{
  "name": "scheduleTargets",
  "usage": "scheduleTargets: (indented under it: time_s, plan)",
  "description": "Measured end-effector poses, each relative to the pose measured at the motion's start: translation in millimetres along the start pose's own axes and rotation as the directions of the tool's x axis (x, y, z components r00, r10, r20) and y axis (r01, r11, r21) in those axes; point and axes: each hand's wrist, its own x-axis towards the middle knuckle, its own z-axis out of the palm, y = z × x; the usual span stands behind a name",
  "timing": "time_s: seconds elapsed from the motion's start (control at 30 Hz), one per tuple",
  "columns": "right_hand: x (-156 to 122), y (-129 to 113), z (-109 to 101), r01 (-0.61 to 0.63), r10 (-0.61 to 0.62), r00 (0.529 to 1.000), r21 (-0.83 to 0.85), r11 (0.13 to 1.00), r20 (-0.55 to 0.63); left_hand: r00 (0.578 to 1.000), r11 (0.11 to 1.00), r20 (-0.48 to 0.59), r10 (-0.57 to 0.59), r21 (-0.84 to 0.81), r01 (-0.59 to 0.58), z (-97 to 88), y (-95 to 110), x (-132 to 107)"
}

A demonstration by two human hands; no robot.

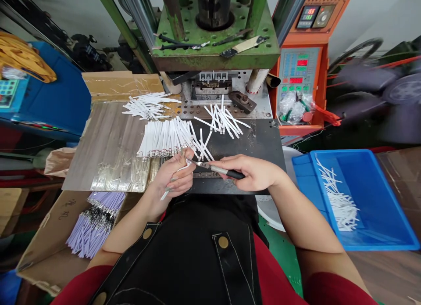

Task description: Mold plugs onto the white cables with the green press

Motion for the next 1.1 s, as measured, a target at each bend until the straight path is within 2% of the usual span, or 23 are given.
scheduleTargets:
  time_s: [0.07, 0.1, 0.17, 0.2, 0.27, 0.3, 0.33, 0.37, 0.43, 0.5, 0.6, 0.67, 0.73, 0.77, 0.8, 0.87, 0.93, 1.0, 1.1]
  plan:
    - [0.0, 0.6, -2.5, -0.005, 0.002, 0.999, 0.082, 0.997, 0.04, 1.0, 0.999, 0.015, -0.011, 0.041, 0.011, 1.2, 1.0, 0.2]
    - [0.4, 0.5, -1.7, -0.013, 0.01, 1.0, 0.086, 0.996, 0.028, 1.0, 0.997, -0.012, 0.015, 0.082, -0.014, 0.9, 1.6, 1.5]
    - [1.4, -1.8, 4.4, -0.074, 0.071, 0.994, -0.032, 0.997, -0.083, 0.976, 0.956, -0.116, 0.185, 0.249, -0.152, -2.2, 3.2, 6.7]
    - [1.7, -4.0, 9.3, -0.133, 0.109, 0.978, -0.13, 0.983, -0.175, 0.931, 0.894, -0.169, 0.324, 0.375, -0.244, -4.8, 4.2, 9.9]
    - [2.1, -9.5, 20.7, -0.273, 0.167, 0.924, -0.286, 0.919, -0.345, 0.782, 0.689, -0.207, 0.588, 0.635, -0.349, -10.8, 6.0, 16.3]
    - [2.1, -12.3, 26.3, -0.323, 0.181, 0.899, -0.323, 0.89, -0.398, 0.718, 0.594, -0.202, 0.666, 0.726, -0.347, -13.5, 6.7, 19.1]
    - [2.0, -14.7, 31.3, -0.347, 0.185, 0.884, -0.337, 0.875, -0.43, 0.678, 0.534, -0.201, 0.707, 0.78, -0.327, -15.6, 7.0, 21.4]
    - [2.1, -16.4, 35.3, -0.35, 0.181, 0.877, -0.333, 0.875, -0.446, 0.66, 0.511, -0.207, 0.723, 0.802, -0.309, -17.1, 6.9, 23.3]
    - [3.2, -18.0, 40.6, -0.319, 0.163, 0.875, -0.29, 0.902, -0.457, 0.668, 0.541, -0.223, 0.71, 0.78, -0.315, -17.9, 5.5, 26.4]
    - [5.9, -17.4, 43.8, -0.267, 0.152, 0.877, -0.198, 0.943, -0.456, 0.699, 0.609, -0.22, 0.68, 0.7, -0.373, -16.3, 3.6, 28.6]
    - [12.6, -13.5, 51.4, -0.153, 0.171, 0.881, 0.077, 0.985, -0.441, 0.752, 0.725, -0.224, 0.62, 0.53, -0.439, -11.2, 2.6, 29.1]
    - [17.2, -9.3, 60.1, -0.08, 0.223, 0.89, 0.346, 0.935, -0.399, 0.807, 0.812, -0.256, 0.533, 0.423, -0.402, -7.4, 4.7, 26.7]
    - [19.8, -4.8, 68.4, -0.012, 0.254, 0.907, 0.582, 0.813, -0.336, 0.864, 0.889, -0.285, 0.415, 0.33, -0.319, -5.0, 8.5, 22.3]
    - [20.0, -3.1, 70.8, 0.006, 0.251, 0.918, 0.643, 0.766, -0.307, 0.886, 0.916, -0.291, 0.36, 0.291, -0.277, -4.6, 10.7, 19.5]
    - [19.3, -2.0, 71.2, 0.013, 0.236, 0.927, 0.654, 0.756, -0.292, 0.904, 0.935, -0.288, 0.316, 0.256, -0.245, -4.6, 12.7, 16.3]
    - [15.2, -3.0, 65.3, -0.008, 0.181, 0.938, 0.504, 0.864, -0.294, 0.933, 0.958, -0.261, 0.249, 0.205, -0.199, -5.2, 15.3, 8.6]
    - [8.7, -9.0, 52.4, -0.062, 0.114, 0.949, 0.18, 0.982, -0.295, 0.956, 0.971, -0.211, 0.204, 0.172, -0.169, -5.3, 14.8, -0.5]
    - [1.7, -19.6, 37.4, -0.079, 0.055, 0.97, -0.094, 0.992, -0.237, 0.976, 0.979, -0.143, 0.162, 0.148, -0.141, -4.4, 10.4, -10.8]
    - [-5.6, -39.1, 19.6, -0.022, 0.01, 0.999, -0.236, 0.971, -0.051, 0.996, 0.982, -0.002, 0.095, 0.165, -0.093, -3.2, -1.0, -26.9]
